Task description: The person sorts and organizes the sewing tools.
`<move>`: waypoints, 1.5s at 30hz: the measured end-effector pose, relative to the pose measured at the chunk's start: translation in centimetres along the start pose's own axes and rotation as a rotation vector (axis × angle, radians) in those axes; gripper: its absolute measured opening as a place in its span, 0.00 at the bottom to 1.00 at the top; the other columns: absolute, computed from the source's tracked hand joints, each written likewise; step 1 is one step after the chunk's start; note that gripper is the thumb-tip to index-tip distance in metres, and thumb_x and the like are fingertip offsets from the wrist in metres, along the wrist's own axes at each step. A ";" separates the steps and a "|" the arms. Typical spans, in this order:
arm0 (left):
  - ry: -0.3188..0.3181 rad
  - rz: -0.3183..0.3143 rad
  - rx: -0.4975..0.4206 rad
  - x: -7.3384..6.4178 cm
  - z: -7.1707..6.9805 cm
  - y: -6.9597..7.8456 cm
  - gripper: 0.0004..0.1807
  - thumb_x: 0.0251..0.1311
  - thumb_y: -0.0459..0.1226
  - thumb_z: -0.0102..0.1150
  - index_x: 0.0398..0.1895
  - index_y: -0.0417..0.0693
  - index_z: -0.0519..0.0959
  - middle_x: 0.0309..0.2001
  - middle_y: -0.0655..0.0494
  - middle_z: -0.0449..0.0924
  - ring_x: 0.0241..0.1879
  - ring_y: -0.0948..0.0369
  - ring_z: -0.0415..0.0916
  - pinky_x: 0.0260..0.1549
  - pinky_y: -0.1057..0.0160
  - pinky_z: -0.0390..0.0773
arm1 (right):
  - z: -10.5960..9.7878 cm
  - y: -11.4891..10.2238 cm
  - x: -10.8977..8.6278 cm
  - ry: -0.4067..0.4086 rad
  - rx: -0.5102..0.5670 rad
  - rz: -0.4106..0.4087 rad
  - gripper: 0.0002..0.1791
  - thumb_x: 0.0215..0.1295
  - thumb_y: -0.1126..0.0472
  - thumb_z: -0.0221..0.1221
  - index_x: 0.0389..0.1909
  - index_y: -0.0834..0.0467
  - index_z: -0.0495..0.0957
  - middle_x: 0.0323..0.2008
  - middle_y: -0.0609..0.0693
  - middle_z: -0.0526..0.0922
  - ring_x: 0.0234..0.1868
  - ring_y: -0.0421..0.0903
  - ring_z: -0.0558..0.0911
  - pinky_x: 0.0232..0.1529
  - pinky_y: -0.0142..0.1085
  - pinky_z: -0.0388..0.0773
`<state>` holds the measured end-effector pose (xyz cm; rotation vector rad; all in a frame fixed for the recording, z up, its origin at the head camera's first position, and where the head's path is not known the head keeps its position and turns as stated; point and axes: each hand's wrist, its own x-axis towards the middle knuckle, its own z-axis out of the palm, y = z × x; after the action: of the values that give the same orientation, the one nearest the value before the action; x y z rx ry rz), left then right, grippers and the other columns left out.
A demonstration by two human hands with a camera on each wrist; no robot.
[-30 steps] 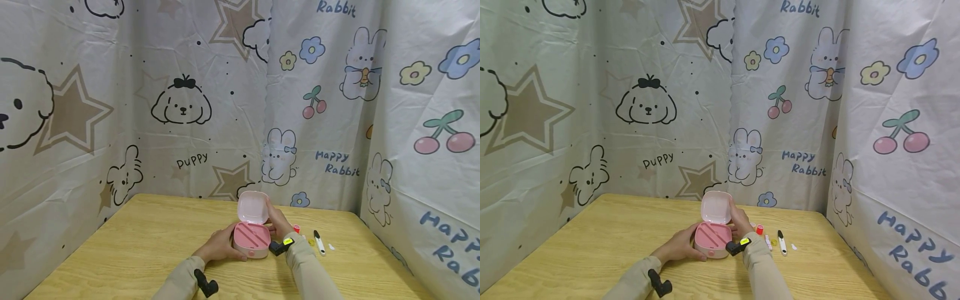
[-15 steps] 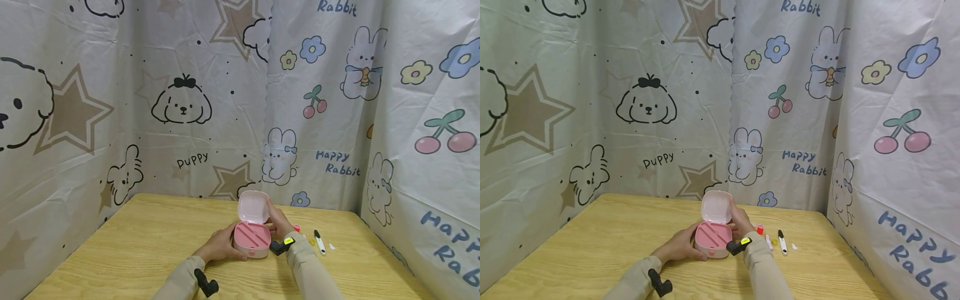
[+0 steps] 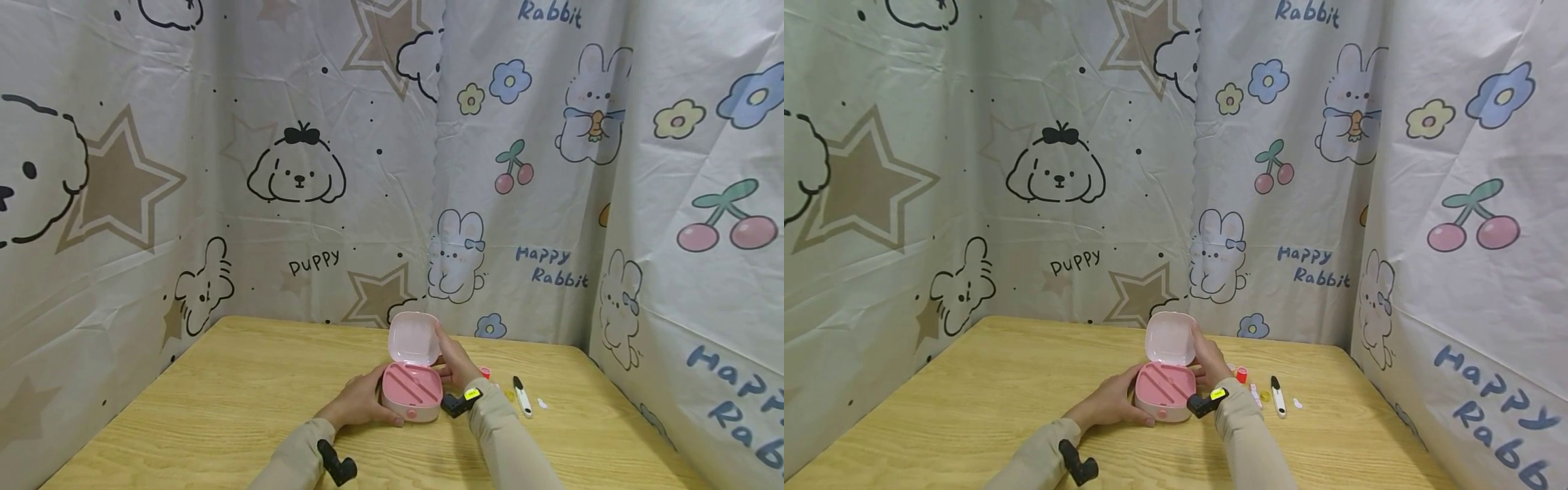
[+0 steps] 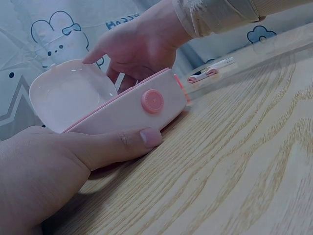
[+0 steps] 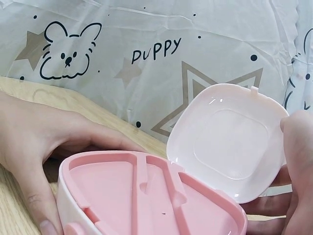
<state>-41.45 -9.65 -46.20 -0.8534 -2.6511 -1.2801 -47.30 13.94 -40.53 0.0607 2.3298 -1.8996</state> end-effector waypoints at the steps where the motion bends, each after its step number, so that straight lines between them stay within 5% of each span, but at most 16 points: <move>1: 0.002 0.002 0.004 0.0 0.0 0.0 0.62 0.42 0.56 0.84 0.79 0.48 0.61 0.69 0.55 0.73 0.66 0.52 0.70 0.66 0.43 0.68 | 0.0 0.0 0.0 0.001 0.004 0.000 0.51 0.71 0.22 0.40 0.69 0.66 0.65 0.46 0.69 0.80 0.35 0.58 0.87 0.40 0.51 0.86; 11: 0.009 -0.009 -0.022 -0.1 0.0 0.4 0.63 0.41 0.55 0.85 0.80 0.47 0.60 0.71 0.53 0.71 0.69 0.50 0.68 0.68 0.40 0.64 | -0.3 -0.8 -0.4 0.035 0.022 -0.015 0.47 0.72 0.25 0.44 0.65 0.65 0.69 0.46 0.70 0.79 0.34 0.59 0.88 0.36 0.49 0.87; 26: 0.009 -0.021 -0.040 -0.1 -0.1 0.5 0.63 0.42 0.54 0.85 0.80 0.49 0.60 0.73 0.53 0.68 0.71 0.48 0.64 0.69 0.35 0.58 | -2.3 -2.6 -1.4 0.102 -0.185 -0.002 0.45 0.76 0.29 0.40 0.65 0.67 0.71 0.49 0.69 0.81 0.36 0.58 0.86 0.41 0.49 0.86; 33: 0.010 0.017 0.016 -0.1 0.0 0.4 0.62 0.42 0.56 0.85 0.80 0.48 0.60 0.70 0.52 0.72 0.68 0.50 0.69 0.69 0.38 0.58 | -3.5 -3.1 -1.8 0.109 -0.248 -0.009 0.44 0.76 0.30 0.41 0.65 0.68 0.72 0.44 0.65 0.82 0.36 0.57 0.87 0.37 0.46 0.86; 45: 0.018 0.002 -0.030 0.1 0.3 0.0 0.63 0.41 0.54 0.85 0.80 0.51 0.60 0.72 0.54 0.70 0.70 0.50 0.66 0.69 0.39 0.61 | -4.0 -4.2 -3.2 0.145 -0.379 -0.104 0.38 0.77 0.33 0.43 0.57 0.65 0.77 0.34 0.57 0.82 0.31 0.55 0.86 0.36 0.47 0.83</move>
<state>-41.42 -9.38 -46.36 -0.8446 -2.6236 -1.3232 -44.97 17.18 -35.24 0.0399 2.8000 -1.5044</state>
